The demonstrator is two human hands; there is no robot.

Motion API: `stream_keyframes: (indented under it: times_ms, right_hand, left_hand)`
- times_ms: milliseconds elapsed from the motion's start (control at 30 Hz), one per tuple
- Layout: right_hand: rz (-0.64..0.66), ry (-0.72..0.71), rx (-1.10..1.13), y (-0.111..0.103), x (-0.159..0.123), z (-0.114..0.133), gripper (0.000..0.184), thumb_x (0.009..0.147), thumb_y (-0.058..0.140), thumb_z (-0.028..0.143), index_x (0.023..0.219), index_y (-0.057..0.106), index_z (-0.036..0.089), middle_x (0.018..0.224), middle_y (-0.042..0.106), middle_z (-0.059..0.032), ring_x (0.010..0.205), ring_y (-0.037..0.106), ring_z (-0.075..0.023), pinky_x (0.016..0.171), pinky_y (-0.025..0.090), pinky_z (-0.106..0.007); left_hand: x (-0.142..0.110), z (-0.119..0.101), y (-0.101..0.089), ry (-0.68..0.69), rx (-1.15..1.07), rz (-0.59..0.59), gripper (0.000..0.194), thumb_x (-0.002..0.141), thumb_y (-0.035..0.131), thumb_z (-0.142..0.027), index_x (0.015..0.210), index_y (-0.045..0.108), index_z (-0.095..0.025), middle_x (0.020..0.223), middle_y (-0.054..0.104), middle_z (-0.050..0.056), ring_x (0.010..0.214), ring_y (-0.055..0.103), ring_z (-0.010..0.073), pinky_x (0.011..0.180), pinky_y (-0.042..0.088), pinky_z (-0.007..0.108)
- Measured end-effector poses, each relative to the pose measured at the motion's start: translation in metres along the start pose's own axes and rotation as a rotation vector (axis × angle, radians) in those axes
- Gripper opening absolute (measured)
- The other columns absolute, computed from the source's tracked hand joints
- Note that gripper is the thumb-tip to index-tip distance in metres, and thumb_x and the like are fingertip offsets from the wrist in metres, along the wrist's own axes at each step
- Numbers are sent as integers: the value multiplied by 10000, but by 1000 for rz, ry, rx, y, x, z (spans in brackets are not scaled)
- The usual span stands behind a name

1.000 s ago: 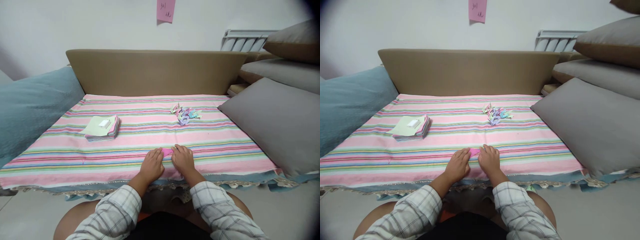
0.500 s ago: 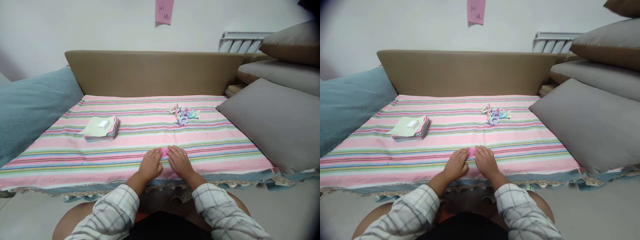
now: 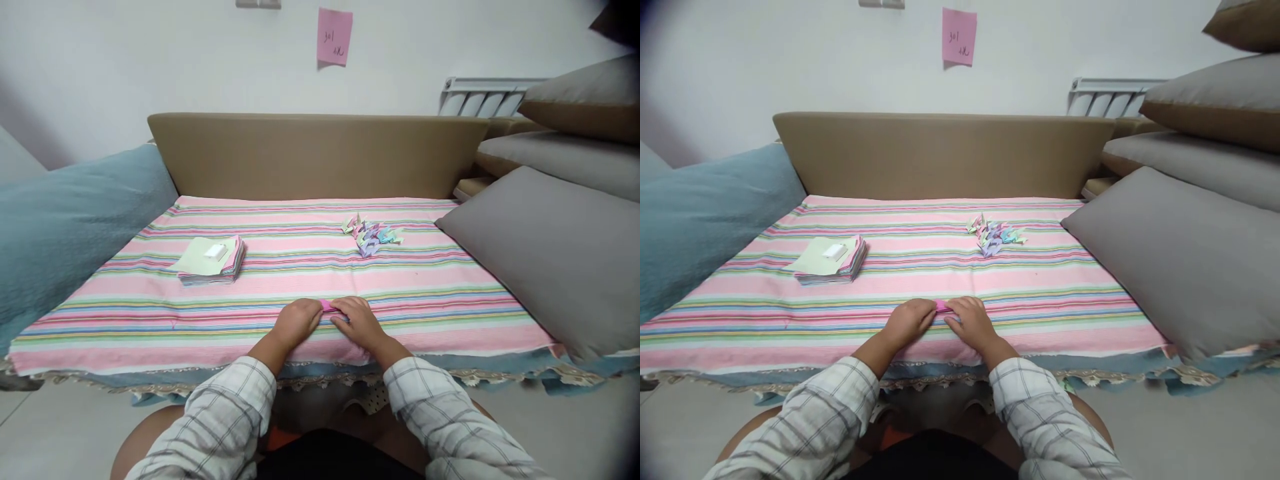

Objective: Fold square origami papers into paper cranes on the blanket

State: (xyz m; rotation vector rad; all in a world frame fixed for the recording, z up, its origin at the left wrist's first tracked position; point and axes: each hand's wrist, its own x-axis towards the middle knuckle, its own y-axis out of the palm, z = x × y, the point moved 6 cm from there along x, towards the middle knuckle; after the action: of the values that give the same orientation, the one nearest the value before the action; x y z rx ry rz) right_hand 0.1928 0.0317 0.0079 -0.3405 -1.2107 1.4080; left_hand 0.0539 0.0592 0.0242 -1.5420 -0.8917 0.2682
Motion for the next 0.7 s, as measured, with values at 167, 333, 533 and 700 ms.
stream_keyframes:
  times_ms: [167, 333, 533, 700]
  right_hand:
    - [-1, 247, 404, -1, 12, -13, 224, 847, 519, 320, 994, 646, 208, 911, 698, -32, 818, 635, -154, 728, 494, -277]
    - [146, 468, 520, 15, 20, -28, 196, 801, 557, 292, 902, 661, 161, 598, 644, 10, 478, 561, -111, 450, 431, -213]
    - [104, 443, 395, 16, 29, -30, 108, 761, 586, 226, 811, 675, 190, 749, 701, -11, 643, 632, -137, 598, 482, -239]
    - [-62, 353, 125, 1, 16, -19, 186, 807, 533, 224, 927, 670, 186, 946, 676, -86, 931, 593, -216, 842, 443, -355]
  left_hand:
    - [5, 20, -19, -295, -251, -36, 231, 878, 441, -293, 920, 653, -210, 841, 705, 4, 764, 640, 147, 682, 495, 244]
    - [-7, 19, -35, -263, -53, -236, 286, 887, 406, -238, 1063, 626, -184, 1162, 636, 77, 1084, 570, 200, 981, 405, 400]
    - [-30, -19, 9, 106, 162, 39, 561, 851, 495, -445, 1340, 411, -185, 1395, 431, 117, 1328, 322, 261, 1095, 221, 487]
    - [-36, -17, 27, 122, 203, 88, 722, 815, 491, -555, 1398, 307, -171, 1430, 378, 121, 1344, 288, 264, 1101, 193, 479]
